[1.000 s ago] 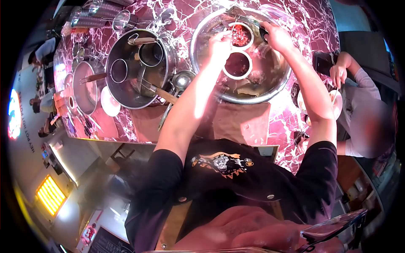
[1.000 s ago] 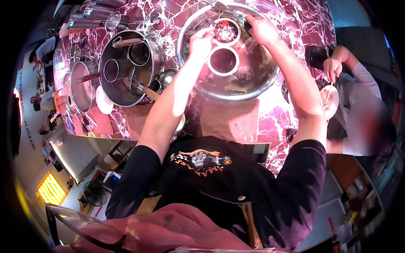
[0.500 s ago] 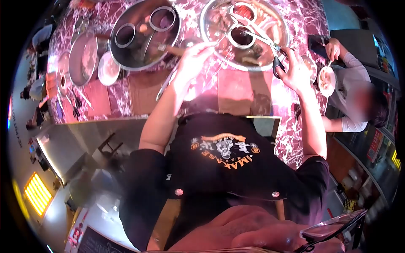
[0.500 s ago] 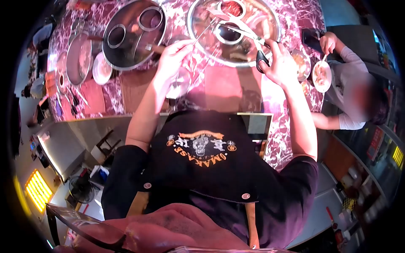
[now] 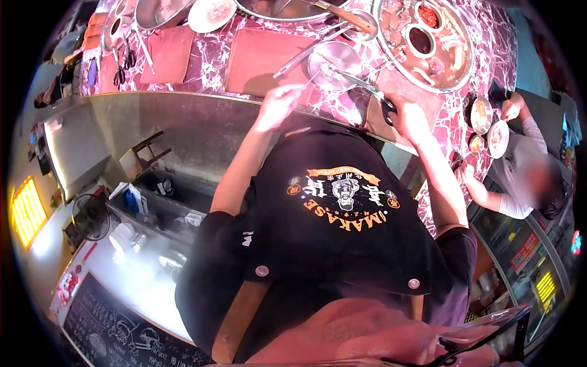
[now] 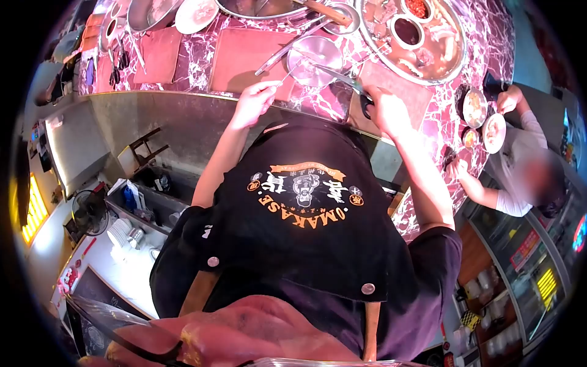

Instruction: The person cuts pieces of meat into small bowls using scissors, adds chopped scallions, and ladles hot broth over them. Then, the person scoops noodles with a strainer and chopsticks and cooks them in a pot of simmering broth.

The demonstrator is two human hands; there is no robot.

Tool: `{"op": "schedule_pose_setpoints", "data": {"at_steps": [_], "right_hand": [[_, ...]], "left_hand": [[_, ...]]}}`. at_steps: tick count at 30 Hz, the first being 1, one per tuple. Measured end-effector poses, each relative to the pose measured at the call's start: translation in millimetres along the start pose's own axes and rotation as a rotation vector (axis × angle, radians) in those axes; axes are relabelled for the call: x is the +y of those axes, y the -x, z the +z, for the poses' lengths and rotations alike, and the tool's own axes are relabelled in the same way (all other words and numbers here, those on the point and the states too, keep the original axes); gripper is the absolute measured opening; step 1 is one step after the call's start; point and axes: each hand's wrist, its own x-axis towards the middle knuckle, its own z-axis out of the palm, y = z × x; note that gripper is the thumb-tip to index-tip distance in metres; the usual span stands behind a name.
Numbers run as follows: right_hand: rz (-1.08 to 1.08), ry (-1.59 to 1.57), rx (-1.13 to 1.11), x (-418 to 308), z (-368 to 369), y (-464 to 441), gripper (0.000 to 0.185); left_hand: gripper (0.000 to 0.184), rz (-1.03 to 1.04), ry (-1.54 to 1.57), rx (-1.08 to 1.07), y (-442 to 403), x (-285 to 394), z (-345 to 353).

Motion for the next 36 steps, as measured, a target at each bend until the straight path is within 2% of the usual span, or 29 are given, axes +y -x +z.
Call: {"op": "schedule_pose_setpoints", "data": {"at_steps": [3, 4, 7, 8, 9, 11, 14, 19, 23, 26, 30, 36], "right_hand": [[0.192, 0.111, -0.046, -19, -27, 12, 0.050], [0.096, 0.158, 0.025, -13, -25, 14, 0.054], [0.108, 0.119, -0.021, -28, -21, -1, 0.054], [0.028, 0.124, 0.052, -18, -5, -6, 0.052], [0.089, 0.051, 0.020, -23, -2, -9, 0.048], [0.104, 0.099, -0.054, -15, 0, -10, 0.042], [0.089, 0.096, -0.009, -6, -8, 7, 0.038], [0.154, 0.167, -0.043, -28, -22, 7, 0.052], [0.090, 0.100, 0.017, -11, 13, -12, 0.049], [0.054, 0.071, 0.059, -3, 12, 6, 0.046], [0.250, 0.064, -0.038, -23, -7, 26, 0.050], [0.218, -0.118, 0.106, -27, 36, 13, 0.051]], "left_hand": [[0.025, -0.015, 0.005, 0.013, -1, -8, -2], [0.025, -0.012, -0.002, 0.004, -2, -10, -4], [0.025, -0.003, -0.036, -0.037, -5, -11, -3], [0.026, -0.003, -0.049, -0.051, -5, -11, -2], [0.026, 0.015, -0.067, -0.071, -8, -15, -3], [0.026, 0.053, -0.105, -0.104, -15, -22, -7], [0.026, -0.001, -0.107, -0.091, -9, -9, -4], [0.026, -0.006, -0.113, -0.127, -21, -19, -10], [0.025, -0.060, -0.098, -0.150, -20, -19, -9], [0.025, -0.133, 0.058, -0.161, -26, -24, -16], [0.024, -0.289, 0.406, -0.248, -24, -27, -19], [0.017, -0.500, 0.939, -0.547, -26, -30, -14]]}}
